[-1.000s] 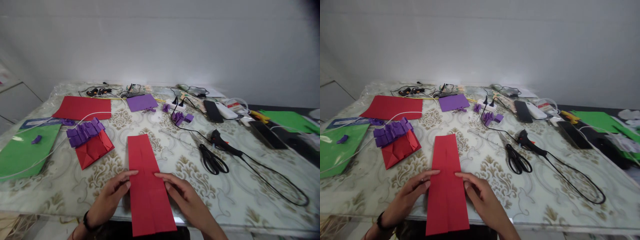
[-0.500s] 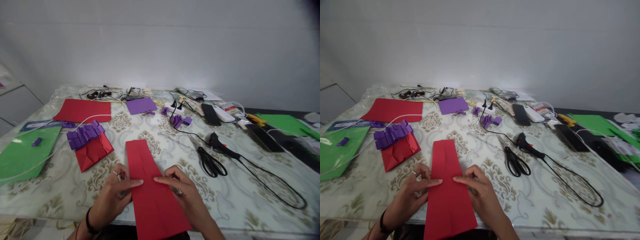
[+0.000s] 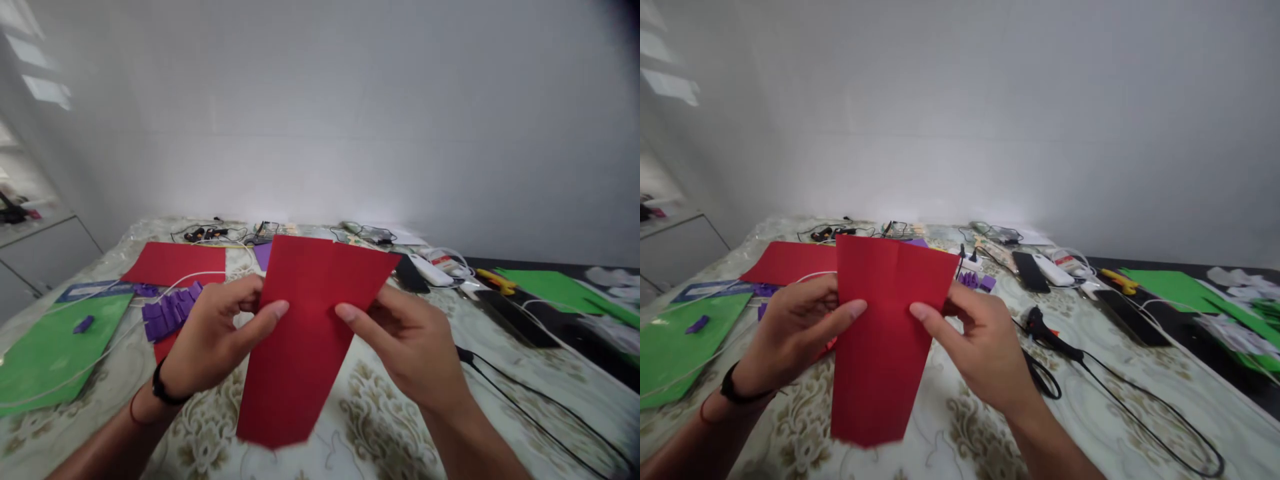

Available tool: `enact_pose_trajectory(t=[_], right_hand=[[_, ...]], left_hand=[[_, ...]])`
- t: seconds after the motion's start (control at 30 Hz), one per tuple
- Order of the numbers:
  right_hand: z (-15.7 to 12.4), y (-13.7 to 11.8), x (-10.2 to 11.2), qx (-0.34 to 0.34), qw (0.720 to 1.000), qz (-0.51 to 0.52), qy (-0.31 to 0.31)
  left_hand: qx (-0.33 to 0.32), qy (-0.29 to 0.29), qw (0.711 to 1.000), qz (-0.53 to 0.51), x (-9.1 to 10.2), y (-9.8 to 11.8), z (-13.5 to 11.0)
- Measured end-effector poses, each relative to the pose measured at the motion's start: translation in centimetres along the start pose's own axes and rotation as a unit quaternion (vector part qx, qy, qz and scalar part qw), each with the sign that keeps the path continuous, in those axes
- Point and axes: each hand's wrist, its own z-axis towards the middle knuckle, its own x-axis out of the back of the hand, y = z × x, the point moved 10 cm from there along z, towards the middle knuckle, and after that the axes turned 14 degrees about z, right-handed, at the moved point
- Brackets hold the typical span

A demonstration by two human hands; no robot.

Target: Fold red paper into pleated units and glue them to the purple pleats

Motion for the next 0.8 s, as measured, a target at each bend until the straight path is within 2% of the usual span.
enact_pose_trajectory(t=[0.17, 0.3, 0.4, 0.5, 0.57, 0.67, 0.8], right_hand=[[3.0, 0.3, -0.1, -0.031, 0.995, 0.096, -0.014], [3.5, -0.5, 0.3, 0.022, 0.994, 0.099, -0.028], [3.4, -1.8, 0.4, 0.086, 0.992, 0.072, -0.062], [3.4, -2.4, 0.2, 0.113, 0.989, 0.039, -0.086], [3.5, -2.4, 0.1, 0.107, 0.99, 0.033, -0.083], [3.8, -1.7, 0.1, 0.066, 0.997, 0.022, -0.045], [3.9, -1.7, -0.7, 0.042, 0.998, -0.016, -0.051]], left_hand=[[-0.006, 0.0, 0.997, -0.083, 0.4, -0.6, 2.6], [-0.038, -0.013, 0.992, -0.119, 0.5, -1.4, 3.0], [-0.06, -0.023, 0.994, -0.091, 0.7, -1.1, 3.3], [-0.083, -0.02, 0.995, -0.059, 0.7, 0.0, 3.3], [-0.086, -0.001, 0.996, -0.013, 0.7, 0.6, 3.0], [-0.091, 0.037, 0.994, 0.048, 0.9, 1.3, 2.4], [-0.086, 0.036, 0.993, 0.076, 0.6, 1.5, 2.3]])
